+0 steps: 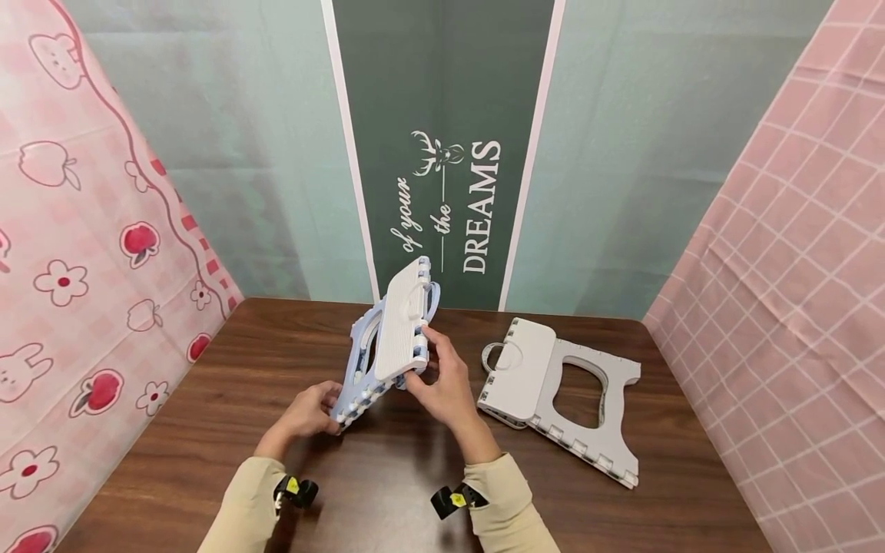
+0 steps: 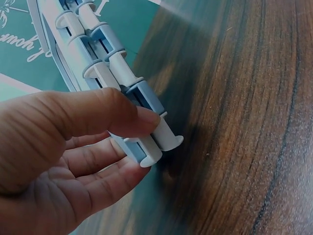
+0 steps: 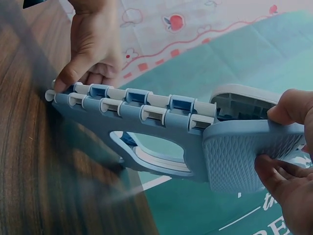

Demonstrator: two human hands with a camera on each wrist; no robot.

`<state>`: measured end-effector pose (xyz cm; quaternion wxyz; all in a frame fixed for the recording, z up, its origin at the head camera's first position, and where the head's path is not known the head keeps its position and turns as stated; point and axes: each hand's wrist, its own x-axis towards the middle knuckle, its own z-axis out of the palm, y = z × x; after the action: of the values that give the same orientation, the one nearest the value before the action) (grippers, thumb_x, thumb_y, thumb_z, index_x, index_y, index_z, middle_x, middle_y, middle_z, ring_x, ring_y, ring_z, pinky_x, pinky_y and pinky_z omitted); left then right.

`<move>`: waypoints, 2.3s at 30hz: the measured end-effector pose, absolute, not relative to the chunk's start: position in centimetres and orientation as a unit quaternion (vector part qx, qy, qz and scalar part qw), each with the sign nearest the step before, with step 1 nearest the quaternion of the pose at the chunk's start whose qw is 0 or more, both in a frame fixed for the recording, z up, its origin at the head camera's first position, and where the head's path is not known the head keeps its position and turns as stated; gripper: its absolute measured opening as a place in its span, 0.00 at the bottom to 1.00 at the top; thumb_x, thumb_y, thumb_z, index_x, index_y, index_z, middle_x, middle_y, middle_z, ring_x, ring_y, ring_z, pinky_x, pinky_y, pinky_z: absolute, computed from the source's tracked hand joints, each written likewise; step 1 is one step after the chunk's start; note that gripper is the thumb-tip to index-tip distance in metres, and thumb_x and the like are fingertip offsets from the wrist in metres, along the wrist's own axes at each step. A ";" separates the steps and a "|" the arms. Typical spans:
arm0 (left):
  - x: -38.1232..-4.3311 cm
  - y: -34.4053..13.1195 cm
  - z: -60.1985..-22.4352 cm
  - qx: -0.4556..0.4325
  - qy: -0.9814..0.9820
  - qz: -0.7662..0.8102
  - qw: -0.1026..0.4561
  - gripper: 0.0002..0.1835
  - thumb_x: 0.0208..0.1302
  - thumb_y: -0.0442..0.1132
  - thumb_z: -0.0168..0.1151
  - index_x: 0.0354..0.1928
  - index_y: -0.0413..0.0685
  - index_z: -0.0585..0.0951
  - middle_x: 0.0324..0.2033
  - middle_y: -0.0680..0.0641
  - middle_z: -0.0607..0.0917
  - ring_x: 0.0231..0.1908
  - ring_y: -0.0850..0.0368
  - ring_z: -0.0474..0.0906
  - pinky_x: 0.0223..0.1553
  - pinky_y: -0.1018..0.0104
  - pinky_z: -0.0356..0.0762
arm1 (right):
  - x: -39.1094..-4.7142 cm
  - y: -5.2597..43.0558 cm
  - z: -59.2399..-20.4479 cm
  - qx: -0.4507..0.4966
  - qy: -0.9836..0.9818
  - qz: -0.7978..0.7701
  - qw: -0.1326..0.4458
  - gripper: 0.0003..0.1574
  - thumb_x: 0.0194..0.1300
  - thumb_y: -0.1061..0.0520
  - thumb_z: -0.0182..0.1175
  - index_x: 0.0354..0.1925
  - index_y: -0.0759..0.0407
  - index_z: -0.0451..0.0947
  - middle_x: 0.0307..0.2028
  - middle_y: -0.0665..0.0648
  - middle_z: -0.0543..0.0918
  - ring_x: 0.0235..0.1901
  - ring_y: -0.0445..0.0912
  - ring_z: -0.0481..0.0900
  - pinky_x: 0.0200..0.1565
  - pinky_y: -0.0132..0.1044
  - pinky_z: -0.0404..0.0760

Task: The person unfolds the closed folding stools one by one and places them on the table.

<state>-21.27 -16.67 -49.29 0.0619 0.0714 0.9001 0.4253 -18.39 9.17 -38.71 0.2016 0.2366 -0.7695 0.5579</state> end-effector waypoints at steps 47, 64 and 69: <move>-22.5 -17.3 -50.0 0.118 0.881 0.449 0.094 0.33 0.32 0.23 0.69 0.50 0.28 0.74 0.29 0.48 0.77 0.33 0.51 0.74 0.34 0.64 0.73 | -23.1 5.4 -38.7 0.353 -0.773 0.465 0.247 0.41 0.43 0.64 0.70 0.58 0.60 0.68 0.35 0.58 0.74 0.34 0.49 0.79 0.37 0.36 0.79; -22.4 -17.4 -49.4 0.163 0.878 0.434 0.118 0.34 0.33 0.23 0.65 0.51 0.22 0.69 0.30 0.46 0.79 0.32 0.56 0.75 0.34 0.63 0.75 | -23.3 4.0 -37.7 0.354 -0.788 0.456 0.216 0.41 0.44 0.62 0.72 0.58 0.58 0.69 0.35 0.59 0.74 0.35 0.52 0.78 0.36 0.38 0.80; -22.5 -17.6 -49.6 0.162 0.884 0.424 0.108 0.33 0.32 0.23 0.64 0.50 0.24 0.71 0.29 0.47 0.79 0.31 0.57 0.75 0.34 0.64 0.75 | -23.3 3.6 -37.5 0.354 -0.797 0.437 0.219 0.40 0.44 0.61 0.72 0.57 0.59 0.69 0.35 0.59 0.74 0.34 0.48 0.78 0.37 0.32 0.78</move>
<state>-22.52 -17.60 -49.58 0.1081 0.1623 0.8842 0.4244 -23.29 3.65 -37.49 0.2192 0.3542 -0.7971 0.4371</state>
